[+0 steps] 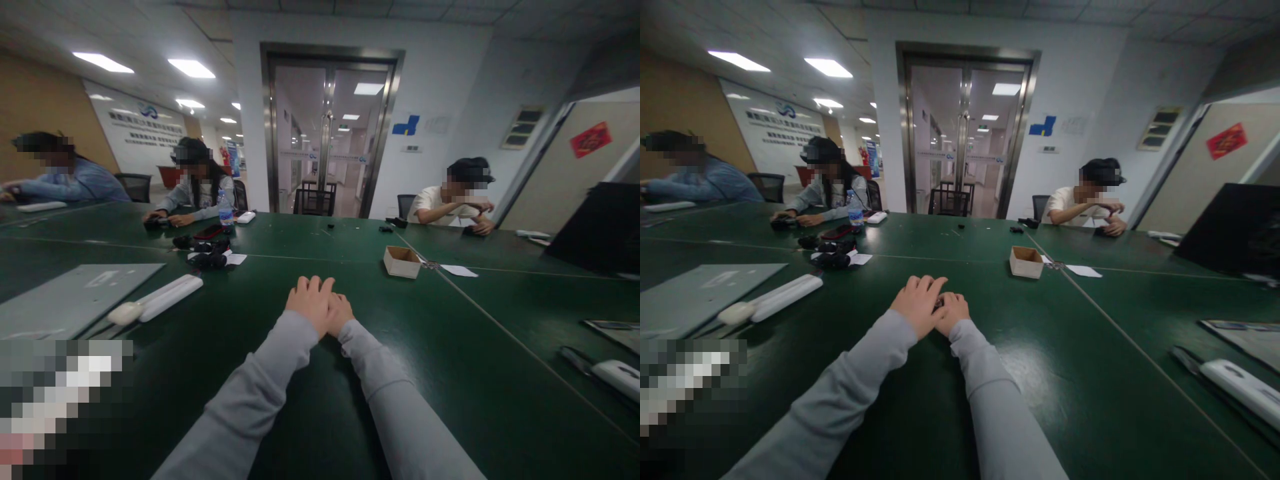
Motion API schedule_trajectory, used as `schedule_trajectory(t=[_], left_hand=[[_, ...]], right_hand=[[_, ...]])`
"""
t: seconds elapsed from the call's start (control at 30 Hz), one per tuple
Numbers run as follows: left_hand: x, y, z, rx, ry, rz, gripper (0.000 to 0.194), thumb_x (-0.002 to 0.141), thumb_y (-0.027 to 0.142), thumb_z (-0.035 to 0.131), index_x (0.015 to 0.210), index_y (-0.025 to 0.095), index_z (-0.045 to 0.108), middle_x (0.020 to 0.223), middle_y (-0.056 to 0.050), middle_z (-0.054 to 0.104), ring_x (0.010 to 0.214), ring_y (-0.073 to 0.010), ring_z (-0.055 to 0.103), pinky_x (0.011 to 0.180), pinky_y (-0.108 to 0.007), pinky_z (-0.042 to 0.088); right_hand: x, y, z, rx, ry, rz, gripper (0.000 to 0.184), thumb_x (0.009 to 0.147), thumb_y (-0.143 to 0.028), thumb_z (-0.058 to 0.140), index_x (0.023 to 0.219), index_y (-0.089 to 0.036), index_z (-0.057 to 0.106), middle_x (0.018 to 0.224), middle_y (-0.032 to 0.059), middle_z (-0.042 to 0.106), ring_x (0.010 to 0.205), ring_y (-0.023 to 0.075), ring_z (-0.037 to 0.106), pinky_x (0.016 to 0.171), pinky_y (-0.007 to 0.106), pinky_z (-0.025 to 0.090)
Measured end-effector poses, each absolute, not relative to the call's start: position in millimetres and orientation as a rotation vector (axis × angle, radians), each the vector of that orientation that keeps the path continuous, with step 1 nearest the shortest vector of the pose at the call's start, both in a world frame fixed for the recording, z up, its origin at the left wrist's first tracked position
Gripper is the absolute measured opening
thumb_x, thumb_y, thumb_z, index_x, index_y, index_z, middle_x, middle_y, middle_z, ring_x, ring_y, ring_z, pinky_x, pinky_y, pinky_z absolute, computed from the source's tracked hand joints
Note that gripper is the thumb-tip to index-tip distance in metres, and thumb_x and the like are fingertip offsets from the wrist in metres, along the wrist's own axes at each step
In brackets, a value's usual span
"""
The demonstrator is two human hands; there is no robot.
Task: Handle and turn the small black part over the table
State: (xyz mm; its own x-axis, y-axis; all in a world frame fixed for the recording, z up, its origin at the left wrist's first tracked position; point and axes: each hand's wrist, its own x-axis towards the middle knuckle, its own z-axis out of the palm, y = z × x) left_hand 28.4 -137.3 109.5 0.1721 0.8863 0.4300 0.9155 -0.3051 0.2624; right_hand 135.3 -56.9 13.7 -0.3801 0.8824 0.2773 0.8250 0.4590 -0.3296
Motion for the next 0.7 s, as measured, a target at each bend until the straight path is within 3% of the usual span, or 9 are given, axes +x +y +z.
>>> schedule_trajectory(t=[0.1, 0.2, 0.37, 0.57, 0.7], left_hand=[[22.2, -96.0, 75.4, -2.449, -2.028, -0.648, 0.061, 0.067, 0.052, 0.054, 0.123, 0.029, 0.042, 0.114, -0.014, 0.044, 0.105, -0.0384, 0.035, 0.081, -0.054, 0.034], [21.2, -69.2, 47.1, -2.557, -2.068, -0.754, 0.047, 0.074, 0.048, 0.046, 0.117, 0.027, 0.047, 0.105, -0.012, 0.045, 0.101, -0.0319, 0.041, 0.083, -0.048, 0.035], [23.2, -47.8, 16.9, -2.6, -1.907, -1.197, 0.023, 0.081, 0.028, 0.038, 0.1, 0.021, 0.05, 0.096, -0.006, 0.047, 0.088, -0.0168, 0.05, 0.083, -0.031, 0.039], [13.9, -31.4, 3.5, -2.462, -1.874, -1.752, 0.01, 0.076, 0.023, 0.047, 0.08, 0.017, 0.054, 0.082, -0.004, 0.053, 0.082, -0.0149, 0.051, 0.079, -0.03, 0.042], [10.8, -18.4, 1.2, -2.245, -2.066, -2.367, 0.017, 0.068, 0.027, 0.058, 0.079, 0.014, 0.057, 0.071, -0.002, 0.055, 0.064, -0.0123, 0.053, 0.058, -0.025, 0.046]], right_hand=[[144.2, -46.0, 7.2, -1.264, -2.226, 0.271, 0.023, 0.064, -0.018, 0.06, 0.085, -0.017, 0.052, 0.087, 0.0043, 0.057, 0.084, 0.0196, 0.049, 0.078, 0.031, 0.034], [150.2, -36.1, 4.2, -1.184, -2.166, 0.306, 0.022, 0.061, -0.012, 0.058, 0.08, -0.017, 0.049, 0.085, 0.0036, 0.057, 0.081, 0.0183, 0.05, 0.075, 0.029, 0.037], [151.2, -31.4, 6.4, -1.199, -2.022, 0.342, 0.014, 0.063, -0.019, 0.056, 0.071, -0.019, 0.045, 0.071, -0.0003, 0.053, 0.071, 0.0165, 0.049, 0.065, 0.027, 0.039], [145.7, -20.9, 5.7, -1.017, -1.729, 0.784, 0.023, 0.058, -0.028, 0.064, 0.071, -0.019, 0.047, 0.064, -0.004, 0.05, 0.055, 0.012, 0.05, 0.051, 0.025, 0.043], [142.9, -5.1, 5.1, -0.922, -1.487, 1.152, 0.034, 0.053, -0.03, 0.071, 0.079, -0.018, 0.054, 0.069, -0.0023, 0.053, 0.045, 0.0107, 0.053, 0.043, 0.025, 0.046]])
